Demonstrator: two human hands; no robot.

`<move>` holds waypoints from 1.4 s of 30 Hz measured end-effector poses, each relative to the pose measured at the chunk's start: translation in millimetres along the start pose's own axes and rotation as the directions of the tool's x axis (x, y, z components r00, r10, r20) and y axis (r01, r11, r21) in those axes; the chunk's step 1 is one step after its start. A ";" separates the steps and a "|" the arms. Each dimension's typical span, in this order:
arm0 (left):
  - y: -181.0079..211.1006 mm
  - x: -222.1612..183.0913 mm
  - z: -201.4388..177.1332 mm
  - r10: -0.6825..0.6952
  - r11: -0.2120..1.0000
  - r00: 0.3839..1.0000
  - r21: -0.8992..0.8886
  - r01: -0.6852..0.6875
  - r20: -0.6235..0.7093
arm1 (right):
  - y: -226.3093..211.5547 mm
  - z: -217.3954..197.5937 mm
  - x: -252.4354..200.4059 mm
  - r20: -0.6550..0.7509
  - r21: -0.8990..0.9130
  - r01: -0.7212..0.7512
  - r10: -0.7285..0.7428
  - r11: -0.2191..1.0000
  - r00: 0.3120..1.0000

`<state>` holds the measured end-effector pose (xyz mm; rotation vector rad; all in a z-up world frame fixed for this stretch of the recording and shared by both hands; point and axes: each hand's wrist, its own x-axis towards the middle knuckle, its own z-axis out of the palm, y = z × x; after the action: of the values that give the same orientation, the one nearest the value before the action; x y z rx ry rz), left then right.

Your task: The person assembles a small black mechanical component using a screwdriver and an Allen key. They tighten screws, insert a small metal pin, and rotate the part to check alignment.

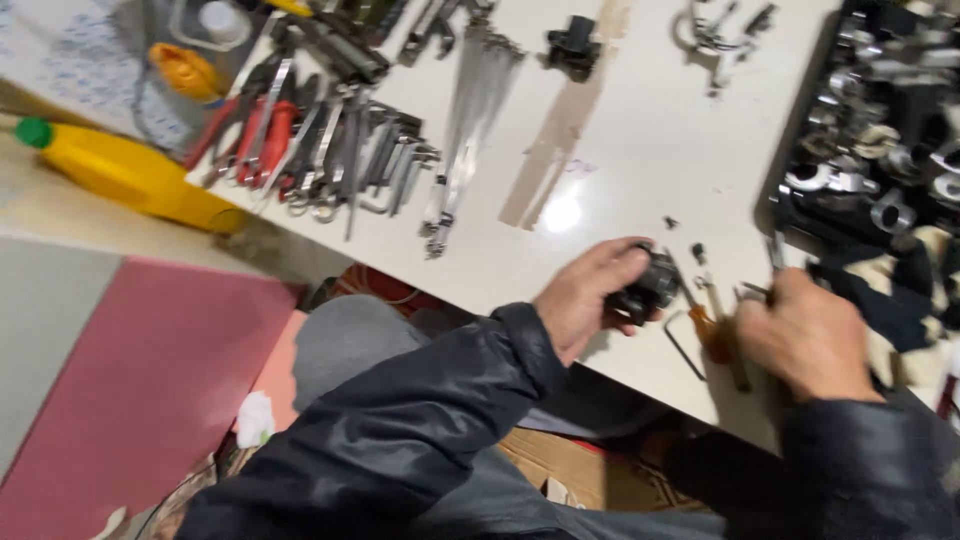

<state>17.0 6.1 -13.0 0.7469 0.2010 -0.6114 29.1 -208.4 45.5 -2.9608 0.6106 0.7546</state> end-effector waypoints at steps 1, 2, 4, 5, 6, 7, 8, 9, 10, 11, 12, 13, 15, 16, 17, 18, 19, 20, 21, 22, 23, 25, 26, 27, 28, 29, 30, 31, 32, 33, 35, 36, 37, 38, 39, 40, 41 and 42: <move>7.4 -6.1 2.5 0.011 1.000 1.000 -0.001 -0.011 -0.015 | 5.3 -0.2 -0.3 0.003 -0.002 0.018 -0.018 1.000 1.000; 13.9 -11.5 5.5 0.007 0.999 1.000 0.047 -0.006 -0.019 | 11.5 -0.3 0.4 -0.043 0.154 0.033 -0.027 0.988 0.999; 18.3 -15.3 8.8 0.003 0.996 1.000 0.094 -0.002 -0.018 | 13.7 -6.8 -9.8 -0.091 0.306 0.050 -0.023 0.951 0.996; 17.7 -14.2 9.9 0.024 0.995 1.000 0.096 -0.022 -0.017 | 9.0 -15.1 -22.2 -0.025 0.550 0.053 -0.048 0.834 0.999; 16.8 -12.3 11.6 0.044 0.994 0.999 0.099 -0.042 -0.017 | 4.9 -23.7 -33.7 0.026 0.756 0.040 -0.092 0.653 0.995; 17.0 -11.4 11.0 0.038 0.995 0.999 0.095 -0.037 -0.004 | 9.8 -20.8 -34.5 0.022 0.754 0.035 -0.078 0.656 0.997; 16.6 -10.3 10.7 0.046 0.994 0.999 0.094 -0.047 0.012 | 15.5 -17.6 -35.3 0.028 0.846 0.063 -0.163 0.529 0.986; 16.5 -9.7 9.7 0.056 0.994 0.998 0.095 -0.059 0.028 | 20.4 -13.7 -36.3 0.017 0.919 0.082 -0.248 0.386 0.969; 17.2 -10.4 11.6 0.052 0.994 0.998 0.094 -0.055 0.040 | 21.6 -8.4 -36.9 0.012 0.919 0.082 -0.236 0.387 0.972; 18.6 -11.4 13.0 0.052 0.994 0.998 0.098 -0.055 0.031 | 22.0 -2.7 -37.4 -0.005 0.958 0.080 -0.262 0.276 0.965; 20.0 -12.4 14.4 0.052 0.993 0.998 0.103 -0.054 0.022 | 22.3 2.9 -37.9 -0.026 0.984 0.075 -0.286 0.162 0.958; 19.0 -12.4 15.7 0.046 0.993 0.998 0.104 -0.049 0.029 | 15.7 -0.1 -44.9 -0.028 0.984 0.075 -0.277 0.161 0.961; 17.5 -12.9 17.8 0.073 0.993 0.997 0.091 -0.074 0.008 | 1.3 -5.9 -58.3 -0.050 0.974 0.112 -0.299 0.195 0.953; 17.1 -12.4 18.2 0.068 0.993 0.998 0.093 -0.069 0.012 | -1.1 -3.8 -58.6 -0.050 0.975 0.110 -0.293 0.194 0.955; 16.4 -12.2 18.5 0.077 0.991 0.997 0.105 -0.078 0.021 | -3.6 -1.6 -58.9 -0.078 0.972 0.142 -0.314 0.186 0.946; 15.8 -11.9 18.6 0.085 0.989 0.996 0.117 -0.088 0.030 | -6.2 0.7 -59.2 -0.106 0.969 0.173 -0.334 0.177 0.936; 14.2 -11.2 17.8 0.080 0.990 0.996 0.118 -0.083 0.033 | -7.3 1.0 -59.1 -0.105 0.969 0.171 -0.329 0.176 0.938; 12.8 -10.4 17.1 0.101 0.986 0.994 0.129 -0.105 0.038 | -8.5 1.1 -58.9 -0.087 0.972 0.148 -0.309 0.182 0.947; 11.4 -9.2 16.6 0.124 0.982 0.991 0.141 -0.129 0.044 | -9.6 0.7 -58.3 -0.070 0.974 0.128 -0.288 0.188 0.955; 10.9 -9.2 16.4 0.120 0.982 0.992 0.141 -0.125 0.048 | -9.9 1.1 -58.9 -0.070 0.974 0.127 -0.283 0.187 0.956; 10.8 -9.0 16.2 0.154 0.959 0.986 0.228 -0.166 0.070 | -10.4 1.0 -59.2 -0.071 0.979 0.120 -0.275 0.163 0.959; 7.1 -7.2 15.3 0.182 0.928 0.978 0.313 -0.204 0.098 | -9.0 3.2 -57.1 -0.073 0.984 0.111 -0.261 0.136 0.962; 3.6 -5.7 14.6 0.225 0.903 0.966 0.345 -0.257 0.129 | -7.1 5.5 -54.8 -0.030 0.994 0.056 -0.255 0.093 0.966; 0.3 -4.9 13.4 0.264 0.875 0.951 0.375 -0.306 0.161 | -5.7 8.0 -52.9 0.014 0.999 -0.002 -0.251 0.048 0.968; -1.0 -4.4 12.8 0.258 0.876 0.952 0.376 -0.302 0.163 | -5.2 9.0 -53.1 0.016 0.999 -0.005 -0.246 0.045 0.969; -2.4 -3.6 12.4 0.284 0.844 0.941 0.418 -0.335 0.182 | -4.4 10.0 -53.2 0.015 0.999 -0.004 -0.245 0.046 0.969; -3.8 -2.9 12.2 0.308 0.810 0.930 0.458 -0.368 0.201 | -3.5 10.8 -53.4 0.014 0.999 -0.003 -0.244 0.047 0.970; -3.9 -3.3 13.8 0.305 0.810 0.930 0.459 -0.366 0.205 | -1.2 12.7 -54.2 0.014 0.999 -0.003 -0.240 0.044 0.971; -3.9 -3.9 15.4 0.311 0.786 0.928 0.492 -0.374 0.207 | 0.8 14.5 -55.1 -0.032 0.999 0.043 -0.272 0.033 0.962; -3.3 -4.7 16.3 0.320 0.760 0.925 0.526 -0.381 0.207 | 1.9 16.4 -55.6 -0.077 0.996 0.088 -0.307 0.021 0.949; -1.5 -8.4 20.1 0.318 0.755 0.926 0.536 -0.377 0.202 | 2.4 23.8 -56.0 -0.071 0.997 0.059 -0.316 -0.049 0.946; -0.9 -10.2 21.8 0.319 0.752 0.928 0.544 -0.373 0.195 | 2.6 27.8 -56.1 -0.065 0.993 0.029 -0.328 -0.114 0.942; -1.6 -10.4 22.1 0.318 0.752 0.928 0.545 -0.371 0.193 | 2.2 30.6 -55.6 -0.063 0.993 0.027 -0.329 -0.115 0.942; -2.4 -10.7 22.3 0.329 0.737 0.922 0.554 -0.387 0.205 | 1.6 33.5 -55.2 -0.047 0.977 -0.036 -0.375 -0.211 0.926; -3.6 -11.4 22.6 0.339 0.724 0.916 0.562 -0.401 0.217 | 1.5 36.5 -55.4 -0.034 0.948 -0.104 -0.420 -0.301 0.907; -1.0 -14.4 25.2 0.336 0.725 0.917 0.562 -0.398 0.215 | -0.4 35.2 -57.4 -0.031 0.948 -0.106 -0.419 -0.301 0.908; 1.6 -16.4 28.6 0.313 0.704 0.934 0.617 -0.350 0.172 | -1.6 33.0 -58.6 -0.046 0.959 -0.077 -0.419 -0.272 0.907; 4.3 -18.5 32.2 0.292 0.681 0.948 0.669 -0.300 0.127 | -2.8 30.7 -59.9 -0.061 0.969 -0.047 -0.420 -0.244 0.906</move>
<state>3.3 -5.3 19.8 1.4669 -0.1792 -0.3619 -32.1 -180.1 46.1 -1.1768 0.3286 0.2873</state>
